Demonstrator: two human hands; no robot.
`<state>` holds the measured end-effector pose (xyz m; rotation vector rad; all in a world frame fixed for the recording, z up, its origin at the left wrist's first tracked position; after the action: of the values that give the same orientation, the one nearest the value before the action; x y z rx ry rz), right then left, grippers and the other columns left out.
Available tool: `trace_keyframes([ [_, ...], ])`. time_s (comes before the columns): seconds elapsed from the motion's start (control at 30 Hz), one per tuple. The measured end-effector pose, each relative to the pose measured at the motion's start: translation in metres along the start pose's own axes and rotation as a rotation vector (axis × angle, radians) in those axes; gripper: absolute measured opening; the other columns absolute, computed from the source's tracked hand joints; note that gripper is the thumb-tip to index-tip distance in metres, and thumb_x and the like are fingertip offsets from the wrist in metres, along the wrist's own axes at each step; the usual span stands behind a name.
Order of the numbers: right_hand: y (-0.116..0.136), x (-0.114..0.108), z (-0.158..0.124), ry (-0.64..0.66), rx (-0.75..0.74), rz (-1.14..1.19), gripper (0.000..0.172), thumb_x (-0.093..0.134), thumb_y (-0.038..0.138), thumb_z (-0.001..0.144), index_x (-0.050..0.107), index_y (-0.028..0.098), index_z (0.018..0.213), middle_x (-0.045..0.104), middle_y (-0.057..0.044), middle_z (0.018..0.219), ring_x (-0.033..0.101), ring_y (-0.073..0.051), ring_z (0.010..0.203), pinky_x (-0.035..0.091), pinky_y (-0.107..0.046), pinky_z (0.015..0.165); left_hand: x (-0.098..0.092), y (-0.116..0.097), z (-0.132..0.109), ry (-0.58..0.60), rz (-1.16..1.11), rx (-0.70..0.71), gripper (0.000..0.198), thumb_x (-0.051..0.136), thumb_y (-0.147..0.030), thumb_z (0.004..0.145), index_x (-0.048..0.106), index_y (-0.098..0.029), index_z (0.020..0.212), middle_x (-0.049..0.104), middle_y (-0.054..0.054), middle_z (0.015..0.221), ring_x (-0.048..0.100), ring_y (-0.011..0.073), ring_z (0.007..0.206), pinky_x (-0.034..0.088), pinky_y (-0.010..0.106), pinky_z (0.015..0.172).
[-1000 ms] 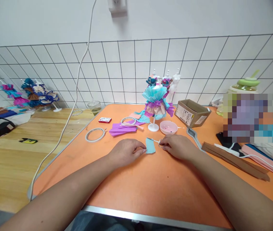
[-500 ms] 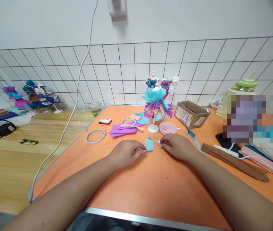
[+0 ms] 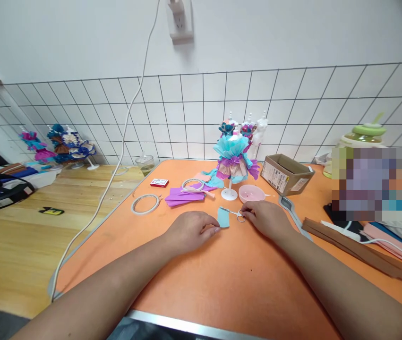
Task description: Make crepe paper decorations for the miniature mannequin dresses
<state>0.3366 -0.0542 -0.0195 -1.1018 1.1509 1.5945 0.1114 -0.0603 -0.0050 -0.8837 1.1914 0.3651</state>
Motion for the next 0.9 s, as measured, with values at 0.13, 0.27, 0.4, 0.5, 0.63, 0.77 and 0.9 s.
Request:
trace_keyframes([
  [0.13, 0.000, -0.002, 0.000, -0.002, -0.015, -0.048, 0.024, 0.050, 0.026, 0.090, 0.074, 0.028, 0.089, 0.071, -0.004, 0.091, 0.061, -0.021, 0.088, 0.034, -0.026, 0.059, 0.001, 0.002, 0.000, 0.008, 0.007, 0.005, 0.028, 0.048, -0.036, 0.090, 0.070, -0.025, 0.102, 0.073, 0.002, 0.100, 0.065, 0.0201, 0.091, 0.044, 0.028, 0.075],
  [0.27, -0.001, -0.002, 0.001, 0.028, -0.038, -0.072, 0.026, 0.051, 0.023, 0.089, 0.076, 0.028, 0.089, 0.069, -0.005, 0.093, 0.059, -0.020, 0.093, 0.036, -0.025, 0.062, 0.000, 0.001, 0.000, 0.025, 0.010, -0.011, 0.028, 0.047, -0.035, 0.090, 0.070, -0.025, 0.102, 0.073, 0.002, 0.100, 0.065, 0.0199, 0.090, 0.044, 0.027, 0.075],
  [0.4, -0.004, -0.003, 0.001, 0.073, -0.058, -0.077, 0.027, 0.049, 0.024, 0.090, 0.076, 0.029, 0.090, 0.070, -0.005, 0.092, 0.060, -0.020, 0.092, 0.037, -0.025, 0.062, 0.000, 0.000, 0.000, 0.027, 0.007, -0.018, 0.028, 0.047, -0.036, 0.090, 0.070, -0.025, 0.101, 0.073, 0.001, 0.098, 0.065, 0.0192, 0.088, 0.044, 0.027, 0.073],
  [0.5, -0.007, -0.003, 0.000, 0.108, -0.078, -0.073, 0.026, 0.050, 0.026, 0.090, 0.075, 0.030, 0.093, 0.071, -0.004, 0.093, 0.061, -0.020, 0.093, 0.038, -0.024, 0.064, 0.002, 0.002, 0.001, 0.019, 0.008, -0.012, 0.028, 0.047, -0.035, 0.090, 0.070, -0.026, 0.102, 0.073, 0.000, 0.099, 0.065, 0.0184, 0.089, 0.044, 0.026, 0.073],
  [0.63, -0.011, -0.002, -0.001, 0.132, -0.090, -0.067, 0.025, 0.052, 0.025, 0.088, 0.075, 0.031, 0.096, 0.072, -0.003, 0.097, 0.061, -0.020, 0.093, 0.039, -0.024, 0.066, 0.005, 0.008, 0.001, 0.019, 0.030, -0.001, 0.027, 0.047, -0.035, 0.091, 0.070, -0.026, 0.101, 0.073, 0.000, 0.098, 0.065, 0.0182, 0.088, 0.044, 0.026, 0.072],
  [0.77, -0.012, -0.001, 0.001, 0.124, -0.076, -0.050, 0.028, 0.049, 0.023, 0.087, 0.075, 0.031, 0.095, 0.073, -0.001, 0.101, 0.063, -0.020, 0.092, 0.038, -0.025, 0.064, 0.001, 0.002, 0.001, -0.052, 0.126, 0.070, 0.031, 0.041, -0.034, 0.094, 0.067, -0.025, 0.106, 0.072, 0.003, 0.097, 0.064, 0.0187, 0.088, 0.044, 0.027, 0.071],
  [0.9, -0.011, 0.000, 0.002, 0.128, -0.095, -0.019, 0.028, 0.049, 0.024, 0.087, 0.075, 0.033, 0.095, 0.073, 0.000, 0.100, 0.063, -0.020, 0.090, 0.038, -0.025, 0.064, -0.003, -0.020, 0.009, -0.054, 0.303, 0.241, 0.030, 0.039, -0.035, 0.094, 0.063, -0.024, 0.107, 0.063, 0.004, 0.122, 0.064, 0.0191, 0.088, 0.046, 0.029, 0.070],
])
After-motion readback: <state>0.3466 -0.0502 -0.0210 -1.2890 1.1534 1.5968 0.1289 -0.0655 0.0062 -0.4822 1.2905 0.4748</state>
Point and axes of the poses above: each hand's wrist, its own z-axis towards the middle knuckle, its own x-axis out of the palm, y = z × x, the point moved 3 cm from there along z, towards the middle knuckle
